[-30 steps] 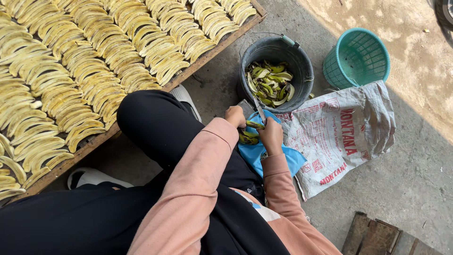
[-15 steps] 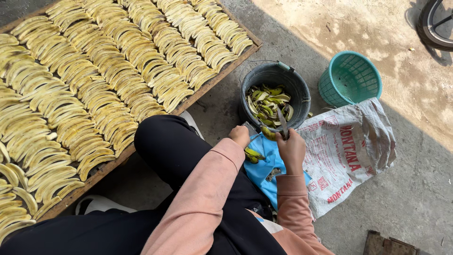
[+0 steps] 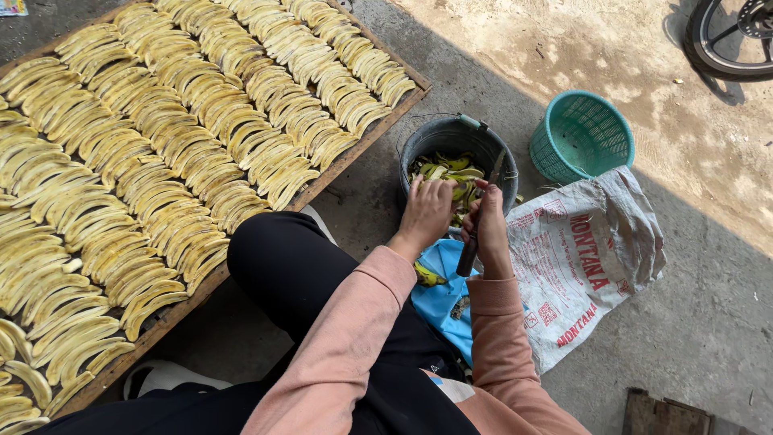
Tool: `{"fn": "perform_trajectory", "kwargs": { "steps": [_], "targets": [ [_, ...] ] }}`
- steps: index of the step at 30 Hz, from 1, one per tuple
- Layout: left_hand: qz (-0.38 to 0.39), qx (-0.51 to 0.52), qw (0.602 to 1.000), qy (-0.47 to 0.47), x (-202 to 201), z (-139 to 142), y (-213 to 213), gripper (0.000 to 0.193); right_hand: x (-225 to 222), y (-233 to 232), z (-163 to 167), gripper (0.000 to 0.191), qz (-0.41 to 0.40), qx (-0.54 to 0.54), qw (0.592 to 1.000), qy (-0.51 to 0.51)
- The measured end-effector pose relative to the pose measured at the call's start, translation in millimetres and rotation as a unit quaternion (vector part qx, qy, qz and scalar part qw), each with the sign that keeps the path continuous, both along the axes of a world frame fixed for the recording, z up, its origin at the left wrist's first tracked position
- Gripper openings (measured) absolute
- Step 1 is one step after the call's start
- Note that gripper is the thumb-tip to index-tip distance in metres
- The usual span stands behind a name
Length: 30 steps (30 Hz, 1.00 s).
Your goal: The person sits on the ground and peels bananas one at a time using a small knife, dropping the peels into a metal bucket. The peeled bananas are placed in rows on large wooden drying trays already covered with peeled banana halves.
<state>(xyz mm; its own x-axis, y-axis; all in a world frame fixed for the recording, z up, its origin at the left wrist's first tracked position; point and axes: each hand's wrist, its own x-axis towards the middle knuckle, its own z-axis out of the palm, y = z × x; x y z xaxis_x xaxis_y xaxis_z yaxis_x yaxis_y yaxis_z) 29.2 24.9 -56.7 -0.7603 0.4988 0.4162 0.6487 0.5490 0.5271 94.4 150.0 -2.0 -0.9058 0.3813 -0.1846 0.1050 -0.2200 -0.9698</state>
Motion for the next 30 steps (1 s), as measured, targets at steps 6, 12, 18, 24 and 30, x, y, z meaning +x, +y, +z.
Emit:
{"fn": "perform_trajectory", "kwargs": {
  "steps": [6, 12, 18, 24, 30],
  "targets": [
    [0.091, 0.093, 0.986, 0.1, -15.1, 20.0, -11.7, 0.032, 0.6, 1.5, 35.7, 0.06, 0.11, 0.13, 0.983, 0.074],
    [0.091, 0.094, 0.978, 0.164, -14.2, 30.3, -16.4, 0.031, 3.0, -1.3, 55.2, 0.055, 0.163, 0.401, 0.893, 0.119],
    [0.075, 0.066, 0.978, 0.186, -15.1, 24.8, -14.7, 0.028, -0.1, -13.3, 57.8, 0.041, 0.099, 0.517, 0.844, 0.106],
    [0.017, 0.143, 0.981, 0.126, -9.9, 31.3, -13.9, 0.036, -19.1, 0.0, 44.9, 0.038, 0.125, 0.273, 0.949, 0.095],
    [-0.094, 0.481, 0.852, -0.185, -13.3, 42.6, -13.0, 0.032, -47.7, 36.4, 12.8, 0.057, 0.206, -0.183, 0.957, -0.09]
  ]
}}
